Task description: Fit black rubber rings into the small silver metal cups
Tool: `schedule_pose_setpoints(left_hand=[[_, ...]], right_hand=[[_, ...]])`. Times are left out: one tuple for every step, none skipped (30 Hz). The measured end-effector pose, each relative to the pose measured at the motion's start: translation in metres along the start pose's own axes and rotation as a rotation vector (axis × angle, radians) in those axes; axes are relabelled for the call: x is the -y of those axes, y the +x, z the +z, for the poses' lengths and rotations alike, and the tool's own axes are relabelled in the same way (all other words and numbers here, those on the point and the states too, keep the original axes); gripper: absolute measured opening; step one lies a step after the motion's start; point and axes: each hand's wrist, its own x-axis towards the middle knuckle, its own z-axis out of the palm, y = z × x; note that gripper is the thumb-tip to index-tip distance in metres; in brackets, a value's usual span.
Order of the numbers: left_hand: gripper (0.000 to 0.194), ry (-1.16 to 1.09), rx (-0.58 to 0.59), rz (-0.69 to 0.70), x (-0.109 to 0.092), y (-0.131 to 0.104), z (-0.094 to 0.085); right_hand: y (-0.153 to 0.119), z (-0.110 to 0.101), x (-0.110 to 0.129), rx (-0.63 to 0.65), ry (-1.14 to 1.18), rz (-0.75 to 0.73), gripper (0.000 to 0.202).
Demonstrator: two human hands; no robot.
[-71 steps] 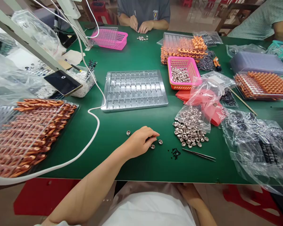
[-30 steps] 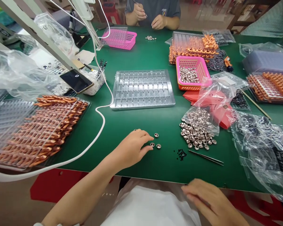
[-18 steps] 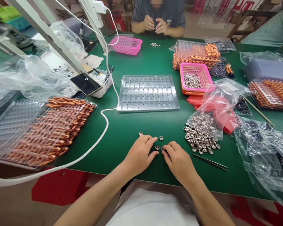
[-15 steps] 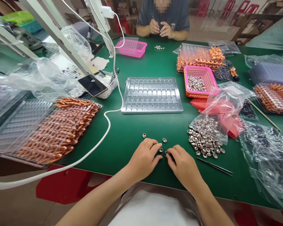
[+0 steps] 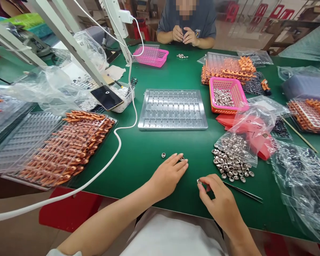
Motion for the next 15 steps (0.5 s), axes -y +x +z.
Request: schedule_pose_setpoints(left_hand=[[0.045, 0.011, -0.022, -0.016, 0.003, -0.003, -0.002], [0.045, 0.022, -0.045, -0.037, 0.006, -0.006, -0.005], [0.044, 0.033, -0.073, -0.064, 0.009, -0.01, -0.008], [0.043, 0.04, -0.106, -0.101, 0.01, -0.013, -0.012], [0.042, 0.036, -0.148, -0.136, 0.01, -0.015, -0.015], [0.04, 0.014, -0.196, -0.162, 0.008, -0.016, -0.017], [0.038, -0.032, -0.24, -0.177, 0.004, -0.017, -0.019], [0.036, -0.104, -0.276, -0.178, -0.002, -0.015, -0.021], [0.034, -0.201, -0.299, -0.17, -0.009, -0.013, -0.023], [0.032, -0.319, -0.298, -0.165, -0.016, -0.009, -0.024], [0.031, -0.449, -0.273, -0.173, -0.024, -0.005, -0.026], [0.03, -0.584, -0.223, -0.203, -0.032, 0.001, -0.026], [0.03, -0.72, -0.152, -0.255, -0.038, 0.006, -0.027], [0.03, -0.855, -0.079, -0.317, -0.044, 0.013, -0.027], [0.029, -0.988, -0.009, -0.379, -0.048, 0.019, -0.027]], right_hand=[[-0.001, -0.001, 0.0, -0.004, 0.014, 0.001, 0.01], [-0.001, -0.002, 0.0, -0.013, 0.029, 0.004, 0.01], [-0.002, -0.003, -0.001, -0.025, 0.044, 0.009, 0.01], [-0.003, -0.005, -0.002, -0.038, 0.06, 0.018, 0.01], [-0.003, -0.006, -0.002, -0.053, 0.075, 0.029, 0.01], [-0.004, -0.007, -0.003, -0.068, 0.089, 0.039, 0.011], [-0.004, -0.007, -0.004, -0.086, 0.099, 0.045, 0.011], [-0.004, -0.007, -0.005, -0.107, 0.102, 0.043, 0.012], [-0.005, -0.006, -0.005, -0.132, 0.099, 0.03, 0.013], [-0.005, -0.005, -0.006, -0.157, 0.09, 0.008, 0.015], [-0.005, -0.004, -0.005, -0.18, 0.075, -0.022, 0.017], [-0.006, -0.003, -0.004, -0.2, 0.057, -0.052, 0.02], [-0.006, -0.002, -0.003, -0.215, 0.036, -0.081, 0.022], [-0.006, -0.002, -0.002, -0.227, 0.014, -0.106, 0.024], [-0.006, -0.003, 0.0, -0.243, -0.008, -0.124, 0.025]])
